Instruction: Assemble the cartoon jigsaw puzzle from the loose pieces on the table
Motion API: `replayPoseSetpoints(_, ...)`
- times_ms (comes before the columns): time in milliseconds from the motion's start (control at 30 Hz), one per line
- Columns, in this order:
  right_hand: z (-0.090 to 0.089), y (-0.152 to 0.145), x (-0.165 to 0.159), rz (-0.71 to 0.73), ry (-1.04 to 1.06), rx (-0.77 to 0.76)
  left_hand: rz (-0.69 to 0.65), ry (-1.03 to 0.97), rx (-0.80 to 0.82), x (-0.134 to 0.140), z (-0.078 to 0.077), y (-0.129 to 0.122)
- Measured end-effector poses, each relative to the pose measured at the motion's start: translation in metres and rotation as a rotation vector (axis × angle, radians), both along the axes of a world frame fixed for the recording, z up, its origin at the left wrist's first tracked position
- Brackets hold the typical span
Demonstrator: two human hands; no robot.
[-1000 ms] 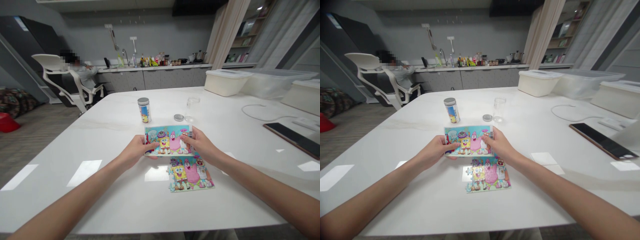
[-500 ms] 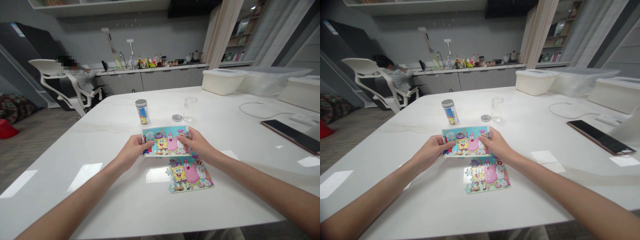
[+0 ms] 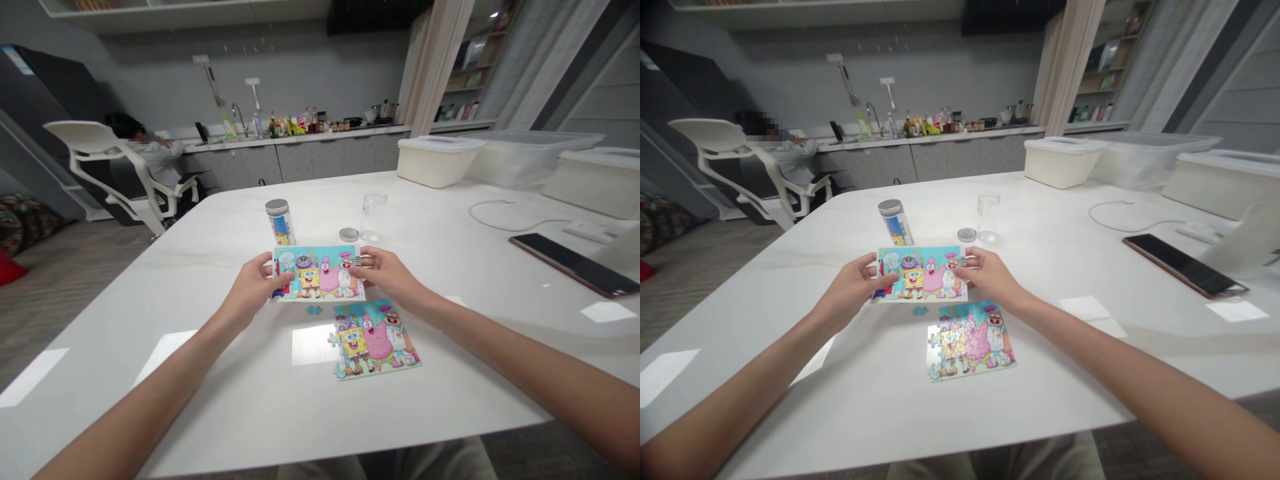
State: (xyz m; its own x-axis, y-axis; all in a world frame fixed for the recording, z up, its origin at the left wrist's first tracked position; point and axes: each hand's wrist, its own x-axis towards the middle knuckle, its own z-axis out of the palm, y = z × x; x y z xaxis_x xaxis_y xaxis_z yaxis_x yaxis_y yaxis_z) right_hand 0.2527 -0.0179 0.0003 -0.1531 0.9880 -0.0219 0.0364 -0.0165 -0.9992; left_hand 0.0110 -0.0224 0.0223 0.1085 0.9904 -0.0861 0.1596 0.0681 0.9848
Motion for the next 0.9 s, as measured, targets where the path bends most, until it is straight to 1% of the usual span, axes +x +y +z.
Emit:
replayPoseSetpoints(67,0.000,0.002,0.001,-0.024,0.011,-0.001,0.047,0.027,0.016,-0.003,0.002,0.002)
replayPoseSetpoints(133,0.001,0.004,0.004,-0.029,0.031,0.008,0.103,0.081,0.073,-0.008,0.003,0.006)
replayPoseSetpoints(200,0.001,0.007,0.009,-0.025,0.032,0.036,0.156,0.128,0.146,-0.015,0.004,0.011)
replayPoseSetpoints(267,0.001,0.010,0.014,-0.034,0.012,0.073,0.190,0.177,0.158,-0.022,0.006,0.016)
replayPoseSetpoints(400,-0.003,0.016,0.022,-0.052,-0.051,0.120,0.165,0.210,0.063,-0.036,0.013,0.026)
replayPoseSetpoints(500,-0.009,0.018,0.022,-0.013,-0.114,0.174,0.213,0.218,0.050,-0.050,0.022,0.031)
replayPoseSetpoints(567,-0.012,0.018,0.022,0.011,-0.181,0.222,0.213,0.251,0.014,-0.064,0.029,0.034)
replayPoseSetpoints(633,-0.014,0.018,0.021,0.013,-0.252,0.261,0.174,0.296,0.000,-0.080,0.035,0.036)
replayPoseSetpoints(700,-0.016,0.019,0.021,-0.002,-0.300,0.286,0.132,0.377,-0.067,-0.094,0.039,0.036)
replayPoseSetpoints(800,-0.018,0.021,0.022,-0.024,-0.330,0.309,0.088,0.513,-0.177,-0.106,0.039,0.036)
replayPoseSetpoints(900,-0.019,0.022,0.022,-0.034,-0.337,0.300,0.102,0.660,-0.186,-0.106,0.032,0.036)
